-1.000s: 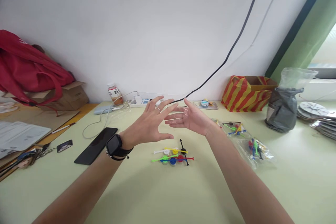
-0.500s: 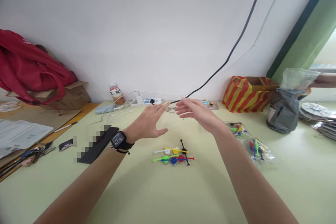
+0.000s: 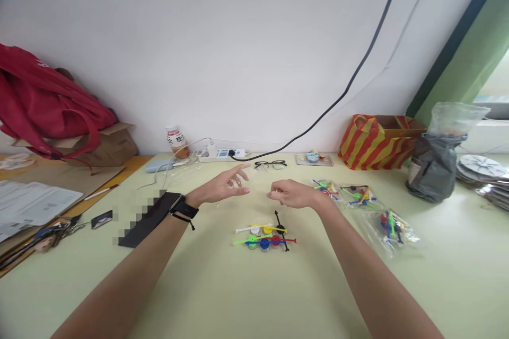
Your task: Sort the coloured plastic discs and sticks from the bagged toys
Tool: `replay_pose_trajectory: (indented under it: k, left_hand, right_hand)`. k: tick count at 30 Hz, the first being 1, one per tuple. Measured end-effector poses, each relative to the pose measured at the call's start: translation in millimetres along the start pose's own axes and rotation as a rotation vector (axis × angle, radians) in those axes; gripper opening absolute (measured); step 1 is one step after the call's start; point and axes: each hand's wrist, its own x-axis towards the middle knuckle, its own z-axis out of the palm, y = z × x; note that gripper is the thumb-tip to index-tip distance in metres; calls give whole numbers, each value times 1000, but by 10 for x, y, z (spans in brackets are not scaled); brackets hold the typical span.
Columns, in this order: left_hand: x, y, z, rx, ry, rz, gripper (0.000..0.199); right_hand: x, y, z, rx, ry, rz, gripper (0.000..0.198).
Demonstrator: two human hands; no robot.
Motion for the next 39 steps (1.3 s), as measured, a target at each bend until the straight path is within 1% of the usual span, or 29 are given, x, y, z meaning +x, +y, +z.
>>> replay_pose_trajectory:
  k: [2,4,6,9,12,15,18,22,24,25,28,33,36,38,39]
  left_hand:
    - [5,-32,-9,-20,-16,1,89]
    - [6,-48,-19,-34,-31,0,87]
    - [1,-39,-29,-44,-38,-8,86]
    - [-19,21,-50,-67,-62,-32,83]
    - [-43,102,-78,-127,-120,-57,76]
    - [-66,159,-107,-184,-177,-64,70]
    - [-89,192,-130,-245,-219,-52,67]
    - [-113,233,-142,-312,-272,-43,65]
    - [-114,253,-139,-337,-305,-29,65]
    - [-111,260,-135,-351,-321,-21,66]
    - [-93,270,-105,-388,-352,-4,69]
    - [-67,286,-36,-428,-390,25,71]
    - [-55,267,-26,-451,-386,26,70]
    - [-49,224,-40,-464,-374,16,68]
    - [-48,195,-51,-473,-367,11,67]
  right_hand:
    - [9,-34,47,-4,-88,56,32]
    - [18,-45,78,16,-192,47,24]
    - [16,-45,77,53,-238,42,17]
    - [-51,-67,-12,120,-200,62,11]
    - [-210,-133,-187,161,-121,39,12]
    - [-391,-210,-368,175,13,9,14]
    - [-508,-268,-492,193,231,-24,16]
    - [-523,-316,-546,267,597,-81,17]
    - [-478,-324,-531,305,719,-98,18]
    - [-446,-324,-514,316,744,-99,18]
    - [-328,-313,-431,313,721,-99,16]
    - [-172,-300,-285,204,585,-136,16]
    - [-167,-275,-287,79,558,-160,18]
    - [-190,-233,-318,22,558,-129,20]
    - [-201,-204,-331,3,537,-101,22]
